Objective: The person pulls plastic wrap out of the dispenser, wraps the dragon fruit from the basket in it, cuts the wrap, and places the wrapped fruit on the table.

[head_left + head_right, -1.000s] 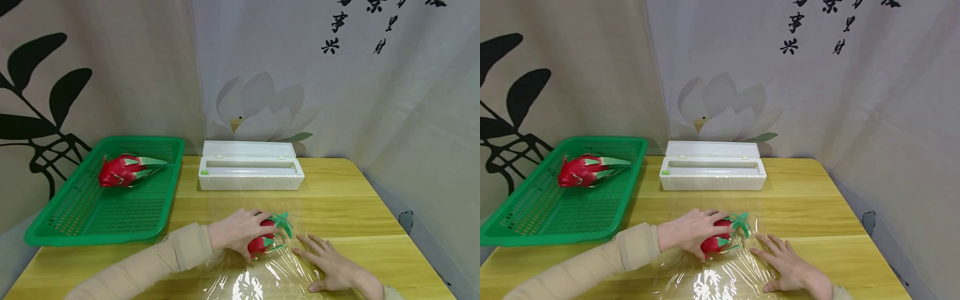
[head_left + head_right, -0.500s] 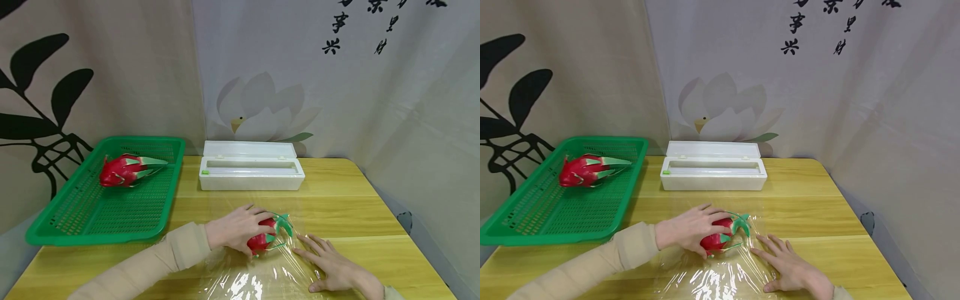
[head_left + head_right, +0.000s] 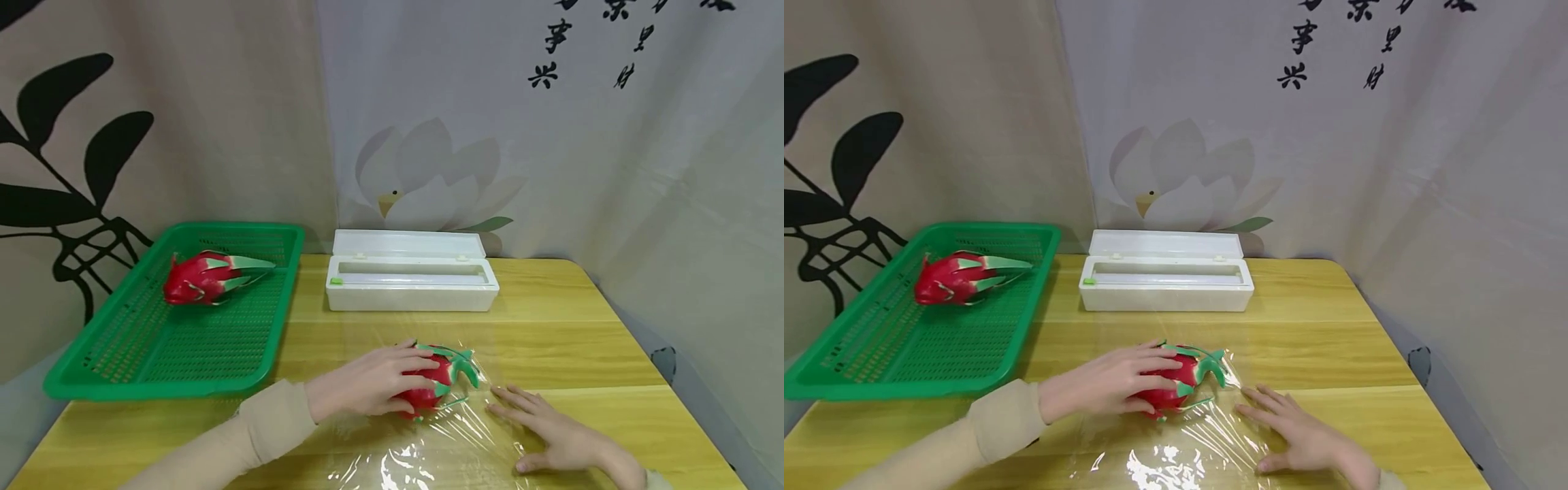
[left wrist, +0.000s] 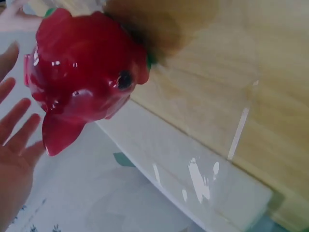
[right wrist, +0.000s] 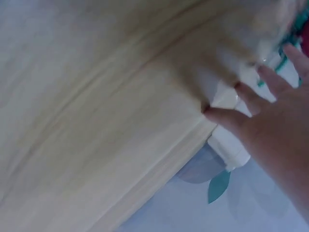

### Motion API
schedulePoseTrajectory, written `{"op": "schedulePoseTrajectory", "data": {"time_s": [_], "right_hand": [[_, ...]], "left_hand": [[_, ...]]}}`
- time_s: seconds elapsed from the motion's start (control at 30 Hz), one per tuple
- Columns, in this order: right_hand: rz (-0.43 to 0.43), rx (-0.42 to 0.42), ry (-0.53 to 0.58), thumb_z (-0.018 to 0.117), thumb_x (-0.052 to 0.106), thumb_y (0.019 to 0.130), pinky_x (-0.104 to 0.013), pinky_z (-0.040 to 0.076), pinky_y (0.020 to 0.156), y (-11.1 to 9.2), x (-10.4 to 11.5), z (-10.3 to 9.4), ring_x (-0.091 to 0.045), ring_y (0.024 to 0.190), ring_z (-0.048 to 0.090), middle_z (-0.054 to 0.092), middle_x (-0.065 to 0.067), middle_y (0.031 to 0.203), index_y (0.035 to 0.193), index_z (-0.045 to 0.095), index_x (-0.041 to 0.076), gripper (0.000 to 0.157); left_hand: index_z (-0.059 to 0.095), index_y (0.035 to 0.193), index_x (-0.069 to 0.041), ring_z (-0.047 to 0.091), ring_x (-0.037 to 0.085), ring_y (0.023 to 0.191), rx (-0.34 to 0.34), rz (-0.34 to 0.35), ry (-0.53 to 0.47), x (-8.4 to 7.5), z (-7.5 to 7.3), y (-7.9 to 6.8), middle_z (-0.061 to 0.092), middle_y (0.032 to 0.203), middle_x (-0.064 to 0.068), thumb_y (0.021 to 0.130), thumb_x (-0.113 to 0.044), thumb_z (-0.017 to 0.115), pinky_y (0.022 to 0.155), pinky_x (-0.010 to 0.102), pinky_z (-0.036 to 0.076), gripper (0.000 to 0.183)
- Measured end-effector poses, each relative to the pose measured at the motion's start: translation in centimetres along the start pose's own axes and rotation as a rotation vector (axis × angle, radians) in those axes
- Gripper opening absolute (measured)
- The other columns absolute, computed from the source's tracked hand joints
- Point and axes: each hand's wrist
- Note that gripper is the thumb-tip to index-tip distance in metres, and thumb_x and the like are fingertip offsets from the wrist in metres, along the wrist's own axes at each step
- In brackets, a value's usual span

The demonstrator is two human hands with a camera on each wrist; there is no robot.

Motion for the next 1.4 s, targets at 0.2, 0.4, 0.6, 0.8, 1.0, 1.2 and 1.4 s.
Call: {"op": "schedulePoseTrajectory", "data": {"time_s": [0.2, 0.4, 0.6, 0.8, 1.0, 1.2, 1.4], "right_hand": [[0.038, 0.015, 0.314, 0.065, 0.030, 0.089, -0.027, 0.048, 0.097, -0.2, -0.6, -1.8, -0.006, 0.126, 0.049, 0.055, -0.010, 0.136, 0.138, 0.048, 0.012, 0.055], [-0.096, 0.008, 0.638, 0.059, 0.003, 0.091, -0.026, 0.053, 0.086, 0.6, -1.0, -1.9, -0.017, 0.102, 0.065, 0.067, -0.015, 0.113, 0.129, 0.052, -0.004, 0.039], [-0.191, 0.165, 0.811, 0.056, -0.004, 0.090, -0.027, 0.055, 0.080, 1.2, -1.1, -0.6, -0.020, 0.094, 0.066, 0.067, -0.020, 0.103, 0.121, 0.058, -0.003, 0.031], [-0.284, 0.241, 0.729, 0.062, 0.001, 0.088, -0.024, 0.055, 0.075, 1.3, -1.3, 0.4, -0.017, 0.088, 0.065, 0.069, -0.014, 0.100, 0.116, 0.064, 0.001, 0.028], [-0.317, 0.224, 0.607, 0.072, 0.015, 0.081, -0.020, 0.054, 0.072, 1.2, -1.2, 0.5, -0.013, 0.082, 0.063, 0.068, -0.008, 0.093, 0.111, 0.069, 0.006, 0.031], [-0.269, 0.205, 0.533, 0.076, 0.020, 0.076, -0.014, 0.051, 0.063, 1.5, -0.7, 0.3, 0.001, 0.074, 0.057, 0.066, -0.003, 0.083, 0.100, 0.071, 0.014, 0.025], [-0.280, 0.169, 0.527, 0.073, 0.018, 0.079, -0.013, 0.050, 0.057, 1.9, -0.5, 0.5, 0.009, 0.073, 0.054, 0.068, -0.001, 0.079, 0.084, 0.073, 0.011, 0.009]], "left_hand": [[0.068, 0.111, -0.018, 0.060, 0.012, 0.112, -0.133, -0.059, -0.166, -1.3, 0.1, -3.5, 0.066, 0.117, -0.004, 0.087, -0.028, 0.069, 0.097, 0.027, 0.050, 0.026], [0.068, 0.109, -0.011, 0.059, -0.007, 0.086, 0.137, -0.304, -0.783, -2.6, 0.9, -7.3, 0.070, 0.099, -0.005, 0.093, -0.023, 0.060, 0.074, 0.013, 0.052, 0.021], [0.070, 0.104, -0.009, 0.053, -0.012, 0.082, 0.233, -0.330, -0.936, -2.8, 2.2, -10.0, 0.072, 0.093, -0.003, 0.094, -0.019, 0.058, 0.074, 0.013, 0.051, 0.018], [0.070, 0.103, -0.013, 0.049, -0.012, 0.080, 0.248, -0.308, -0.873, -3.0, 2.8, -11.3, 0.065, 0.088, -0.008, 0.086, -0.015, 0.069, 0.069, 0.011, 0.048, 0.017], [0.070, 0.104, -0.019, 0.042, -0.011, 0.077, 0.237, -0.247, -0.755, -3.1, 3.1, -11.9, 0.059, 0.084, -0.009, 0.074, -0.010, 0.077, 0.065, 0.005, 0.040, 0.032], [0.074, 0.103, -0.017, 0.041, -0.011, 0.076, 0.189, -0.265, -0.753, -3.4, 3.3, -12.1, 0.058, 0.085, -0.010, 0.077, -0.013, 0.076, 0.065, 0.005, 0.040, 0.026], [0.078, 0.094, -0.019, 0.040, -0.014, 0.076, 0.103, -0.235, -0.684, -3.7, 3.8, -12.0, 0.059, 0.080, -0.011, 0.079, -0.016, 0.076, 0.065, 0.004, 0.039, 0.015]]}}
Point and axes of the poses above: each hand's wrist, its own y-axis towards the middle knuckle, its own z-axis out of the palm, x = y × z
